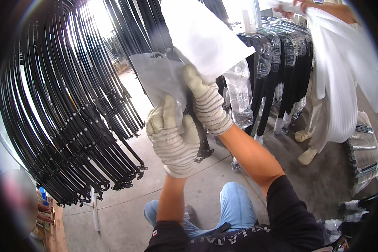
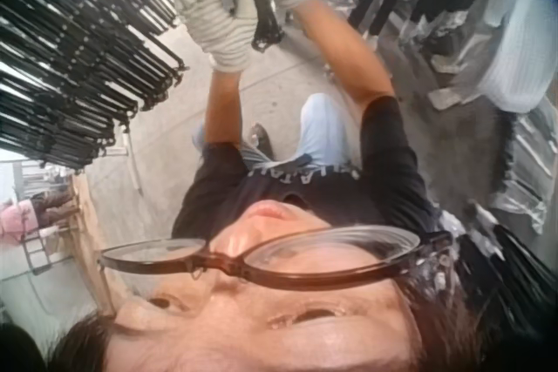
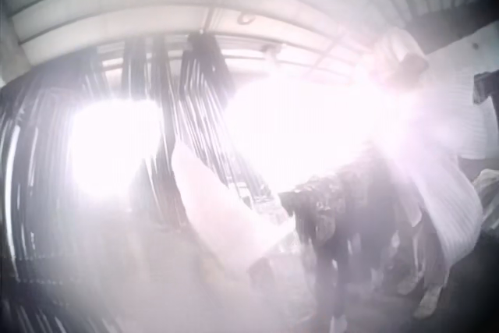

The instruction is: The person wraps a bundle of black metal rods with foam padding and then secures it by winding plastic film from a roll around the ends.

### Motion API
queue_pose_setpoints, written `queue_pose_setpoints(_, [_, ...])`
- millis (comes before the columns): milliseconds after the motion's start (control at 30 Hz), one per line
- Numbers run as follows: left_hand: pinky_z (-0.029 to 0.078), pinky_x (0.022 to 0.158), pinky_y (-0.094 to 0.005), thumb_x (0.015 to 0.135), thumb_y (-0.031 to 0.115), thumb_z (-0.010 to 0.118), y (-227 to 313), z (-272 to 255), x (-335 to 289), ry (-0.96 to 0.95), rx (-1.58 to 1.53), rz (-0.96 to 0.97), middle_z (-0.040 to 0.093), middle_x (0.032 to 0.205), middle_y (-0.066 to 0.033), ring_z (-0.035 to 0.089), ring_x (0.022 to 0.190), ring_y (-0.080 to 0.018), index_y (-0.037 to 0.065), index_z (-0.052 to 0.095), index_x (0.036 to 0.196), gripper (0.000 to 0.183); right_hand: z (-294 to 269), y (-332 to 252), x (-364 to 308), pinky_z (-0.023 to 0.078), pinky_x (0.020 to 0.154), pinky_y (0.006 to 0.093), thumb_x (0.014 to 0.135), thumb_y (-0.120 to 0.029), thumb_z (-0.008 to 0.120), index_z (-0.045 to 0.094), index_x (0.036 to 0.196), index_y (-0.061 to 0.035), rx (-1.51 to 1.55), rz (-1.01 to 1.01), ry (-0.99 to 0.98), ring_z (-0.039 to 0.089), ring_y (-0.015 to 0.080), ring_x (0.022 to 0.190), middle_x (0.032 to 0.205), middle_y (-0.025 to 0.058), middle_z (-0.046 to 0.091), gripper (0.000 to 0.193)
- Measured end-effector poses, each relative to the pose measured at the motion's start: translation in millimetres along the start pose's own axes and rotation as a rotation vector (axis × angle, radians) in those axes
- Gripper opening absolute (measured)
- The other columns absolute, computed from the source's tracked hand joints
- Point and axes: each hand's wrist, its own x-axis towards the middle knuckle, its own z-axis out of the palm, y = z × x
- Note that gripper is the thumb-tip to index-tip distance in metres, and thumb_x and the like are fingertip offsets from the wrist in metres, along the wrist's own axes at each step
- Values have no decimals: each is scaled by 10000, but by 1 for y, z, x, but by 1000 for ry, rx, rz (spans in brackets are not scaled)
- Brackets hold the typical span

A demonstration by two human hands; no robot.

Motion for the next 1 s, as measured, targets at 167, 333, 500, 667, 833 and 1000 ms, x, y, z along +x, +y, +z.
queue_pose_setpoints(167, [362, 875, -379, 710, 70, 564, -2, -4, -2, -36, -24, 22, 511, 1060, -142, 470, 959, -294, 12, 454, 1205, 511, -1, 7, 3, 401, 728, 223, 827, -205, 577, 571, 1061, -42, 106, 14, -28, 485, 61, 828, 915, -22, 567, 286])
queue_pose_setpoints(333, [369, 882, -361, 708, 40, 562, -21, -1, -3, -87, -110, 106, 508, 1115, -125, 468, 998, -274, 30, 483, 1189, 488, -6, 21, 4, 394, 819, 230, 833, -221, 558, 539, 1119, -15, 236, 54, -2, 495, 96, 905, 996, 19, 565, 352])
queue_pose_setpoints(500, [383, 867, -320, 704, 35, 585, -26, 4, 2, -157, -216, 55, 514, 1033, -98, 471, 997, -239, 71, 521, 1169, 471, -42, 53, 13, 313, 990, 305, 797, -167, 586, 570, 1080, -41, 261, -28, -211, 362, 198, 1183, 1172, 103, 509, 310])
queue_pose_setpoints(667, [416, 831, -328, 723, 43, 606, -47, -2, -2, -256, -347, 66, 544, 1074, -143, 532, 957, -239, 27, 553, 1106, 387, -41, 45, 0, 109, 1070, 429, 746, -327, 623, 647, 896, -127, -265, -164, -429, 346, 222, 1235, 1191, 82, 522, 251])
queue_pose_setpoints(833, [438, 817, -329, 777, 161, 590, -68, -8, -17, -395, -913, -444, 514, 1130, -119, 525, 976, -187, 4, 519, 1077, 346, -33, 10, -9, 37, 1074, 429, 797, -333, 557, 617, 833, -116, -497, -354, -537, 491, 190, 1119, 1102, 81, 574, 228])
queue_pose_setpoints(1000, [423, 915, -411, 838, 454, 480, -49, -7, 4, -71, -1649, -888, 467, 1188, -154, 474, 1099, -268, 3, 367, 1219, 602, -40, 7, -23, 23, 1074, 440, 803, -196, 543, 599, 856, -123, -808, -440, -666, 286, 308, 1254, 1174, 66, 533, 106])
